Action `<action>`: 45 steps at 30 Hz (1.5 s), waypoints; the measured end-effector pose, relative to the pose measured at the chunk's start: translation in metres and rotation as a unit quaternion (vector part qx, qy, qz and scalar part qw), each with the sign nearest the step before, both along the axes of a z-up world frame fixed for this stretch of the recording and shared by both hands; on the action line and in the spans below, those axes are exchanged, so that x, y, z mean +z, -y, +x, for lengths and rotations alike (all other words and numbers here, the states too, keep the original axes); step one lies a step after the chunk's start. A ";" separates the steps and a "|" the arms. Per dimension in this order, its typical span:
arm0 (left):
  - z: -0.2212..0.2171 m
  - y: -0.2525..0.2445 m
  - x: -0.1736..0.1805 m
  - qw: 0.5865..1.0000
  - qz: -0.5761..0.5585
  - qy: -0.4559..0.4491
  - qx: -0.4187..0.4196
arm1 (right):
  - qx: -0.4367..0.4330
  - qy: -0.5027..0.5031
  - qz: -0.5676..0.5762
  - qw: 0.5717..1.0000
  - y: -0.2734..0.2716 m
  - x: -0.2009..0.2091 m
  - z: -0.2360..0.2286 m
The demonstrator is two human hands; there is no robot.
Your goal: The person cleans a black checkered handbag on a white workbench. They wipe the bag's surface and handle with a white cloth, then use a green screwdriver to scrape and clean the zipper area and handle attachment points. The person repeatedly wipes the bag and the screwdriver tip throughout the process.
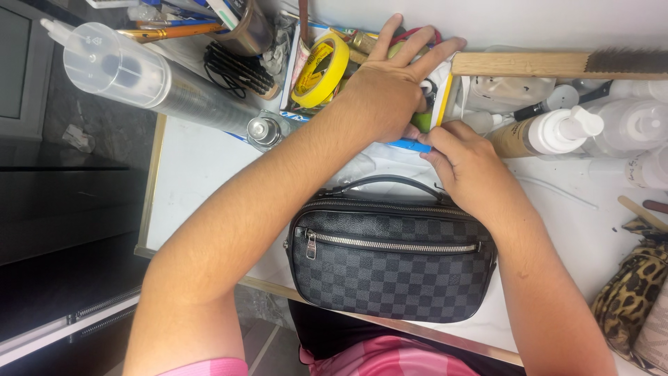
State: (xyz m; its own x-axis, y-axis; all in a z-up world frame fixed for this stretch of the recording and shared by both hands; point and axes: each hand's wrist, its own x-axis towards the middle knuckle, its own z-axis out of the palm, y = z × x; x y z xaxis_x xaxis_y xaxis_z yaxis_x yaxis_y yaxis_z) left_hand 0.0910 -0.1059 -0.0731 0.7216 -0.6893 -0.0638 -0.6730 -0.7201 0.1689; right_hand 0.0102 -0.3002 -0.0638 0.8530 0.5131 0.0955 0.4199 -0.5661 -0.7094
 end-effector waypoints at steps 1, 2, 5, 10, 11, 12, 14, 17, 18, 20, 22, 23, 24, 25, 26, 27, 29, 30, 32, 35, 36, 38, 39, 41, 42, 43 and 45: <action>0.000 0.002 0.003 1.000 -0.007 0.003 0.003 | 0.000 0.004 -0.003 1.000 0.001 -0.001 0.000; 0.000 0.003 0.005 1.000 -0.014 0.005 0.006 | 0.000 0.008 -0.006 1.000 0.001 -0.001 -0.001; 0.001 0.006 0.008 0.998 0.020 0.057 -0.001 | -0.005 0.003 -0.004 1.000 0.001 -0.001 -0.002; 0.000 0.010 0.001 0.996 0.010 0.084 -0.002 | -0.008 0.002 -0.007 1.000 0.002 0.000 -0.002; 0.000 0.011 -0.002 0.996 0.003 0.089 -0.001 | -0.011 0.000 -0.006 1.000 0.003 0.000 -0.003; 0.000 0.012 -0.005 0.995 0.003 0.096 -0.003 | -0.009 0.000 -0.008 1.000 0.003 0.000 -0.003; 0.002 0.013 -0.010 0.994 0.003 0.111 -0.006 | -0.005 0.000 -0.010 1.000 0.003 -0.001 -0.002; 0.000 0.013 -0.017 0.986 -0.001 0.165 -0.001 | 0.002 0.000 0.008 1.000 0.003 -0.001 -0.001; 0.001 0.012 -0.018 0.985 0.003 0.172 -0.007 | -0.001 0.001 0.006 1.000 0.003 -0.002 -0.001; 0.003 0.009 -0.016 0.982 0.011 0.186 -0.020 | -0.008 0.005 0.000 1.000 0.003 -0.002 -0.002; 0.006 0.001 -0.007 0.980 -0.039 0.188 -0.053 | -0.013 -0.003 0.009 1.000 0.003 -0.001 -0.002; 0.005 -0.005 0.000 0.978 -0.063 0.189 -0.067 | -0.013 -0.007 0.014 1.000 0.002 -0.001 -0.002; 0.003 -0.010 0.008 0.976 -0.101 0.182 -0.069 | -0.016 -0.014 0.024 0.999 0.002 0.000 -0.002; -0.001 -0.017 0.016 0.972 -0.138 0.175 -0.070 | -0.019 -0.022 0.034 0.999 0.001 0.001 -0.002; -0.007 -0.022 0.024 0.968 -0.176 0.166 -0.072 | -0.022 -0.031 0.044 0.998 0.000 0.001 -0.002; -0.015 -0.025 0.030 0.969 -0.178 0.163 -0.054 | -0.036 -0.047 0.041 0.997 0.001 0.002 -0.003; -0.028 -0.030 0.041 0.971 -0.181 0.158 -0.017 | -0.062 -0.077 0.036 0.994 0.001 0.003 -0.004; -0.035 -0.027 0.043 0.975 -0.188 0.115 -0.010 | -0.063 -0.074 0.041 0.994 0.001 0.003 -0.004; -0.046 -0.016 0.039 0.979 -0.203 0.028 0.004 | -0.067 -0.066 0.049 0.994 0.002 0.003 -0.003; -0.060 0.003 0.021 0.985 -0.162 0.023 0.061 | -0.064 -0.047 0.043 0.996 0.001 0.001 -0.003; -0.061 0.006 0.013 0.988 -0.128 0.042 0.070 | -0.062 -0.033 0.041 0.997 0.001 0.000 -0.003; -0.060 0.008 -0.002 0.991 -0.079 0.071 0.075 | -0.057 -0.007 0.038 0.998 0.002 -0.002 -0.002; -0.057 0.008 -0.008 0.992 -0.064 0.082 0.071 | -0.058 -0.007 0.039 0.998 0.002 -0.003 -0.002; -0.053 0.008 -0.017 0.993 -0.064 0.083 0.052 | -0.060 -0.007 0.041 0.997 0.004 -0.004 -0.001; -0.052 0.005 -0.019 0.993 -0.077 0.075 0.041 | -0.061 -0.007 0.045 0.997 0.003 -0.005 -0.001; -0.051 0.001 -0.020 0.993 -0.090 0.067 0.029 | -0.062 -0.007 0.050 0.997 0.003 -0.005 0.000; -0.045 -0.003 -0.019 0.989 -0.146 0.017 0.019 | -0.062 -0.010 0.063 0.996 0.002 -0.007 0.000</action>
